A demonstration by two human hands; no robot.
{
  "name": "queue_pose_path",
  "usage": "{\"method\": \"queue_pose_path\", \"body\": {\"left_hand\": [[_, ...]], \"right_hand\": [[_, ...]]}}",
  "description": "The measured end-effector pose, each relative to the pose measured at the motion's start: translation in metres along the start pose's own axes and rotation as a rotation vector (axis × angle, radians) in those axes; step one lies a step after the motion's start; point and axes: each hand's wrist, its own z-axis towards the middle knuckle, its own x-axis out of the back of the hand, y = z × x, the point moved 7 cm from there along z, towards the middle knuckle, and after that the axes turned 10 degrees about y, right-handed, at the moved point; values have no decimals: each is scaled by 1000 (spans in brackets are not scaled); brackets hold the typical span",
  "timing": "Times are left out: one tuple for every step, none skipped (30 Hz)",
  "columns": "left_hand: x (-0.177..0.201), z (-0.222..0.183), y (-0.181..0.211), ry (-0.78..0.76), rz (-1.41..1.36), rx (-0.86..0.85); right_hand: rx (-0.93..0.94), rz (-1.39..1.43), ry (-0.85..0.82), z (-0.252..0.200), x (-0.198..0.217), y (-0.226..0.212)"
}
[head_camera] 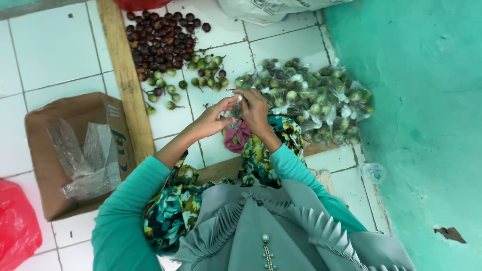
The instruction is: Sorting and bagging small round vegetables into plastic bags while sitting on the floor.
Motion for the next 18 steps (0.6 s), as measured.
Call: {"method": "queue_pose_path", "body": {"left_hand": [[-8, 12, 6, -20, 1, -7], [-18, 23, 11, -81, 25, -6], [-29, 33, 16, -141, 50, -5], [-39, 46, 29, -151, 54, -15], [-53, 57, 44, -198, 77, -54], [-66, 66, 58, -246, 98, -93], [-77, 79, 74, -257, 101, -104], [-89, 88, 91, -272, 111, -152], [-102, 96, 107, -287, 122, -201], [-113, 103, 115, -298, 123, -206], [-122, 110, 128, -265, 180, -290], [-131, 116, 140, -228, 236, -374], [-142, 122, 136, -236, 236, -380], [-156, 127, 130, -258, 362, -426], [-168, 131, 123, -278, 488, -473], [-181, 133, 110, -280, 488, -478], [-197, 134, 90, -331, 614, -455], [-211, 136, 70, -378, 741, -429]], "right_hand": [[-7, -13, 16, 3, 12, 7], [-61, 30, 7, 6, 23, 16], [-116, 73, 0, 9, 33, 24], [-113, 67, 13, 17, 50, 27], [-130, 62, 33, 24, 68, 31], [-148, 55, 53, 31, 86, 34], [-147, 47, 66, 43, 102, 37], [-122, 39, 108, 51, 120, 38], [-97, 31, 151, 60, 139, 39], [-100, 25, 161, 60, 149, 49], [-74, -12, 200, 60, 162, 57], [-47, -48, 238, 61, 174, 64], [-48, -54, 247, 55, 181, 72], [-28, -89, 230, 50, 185, 77], [-8, -124, 213, 44, 189, 82], [-6, -128, 217, 27, 185, 100], [-22, -218, 197, 9, 180, 120], [-37, -306, 176, -8, 174, 140]]}}
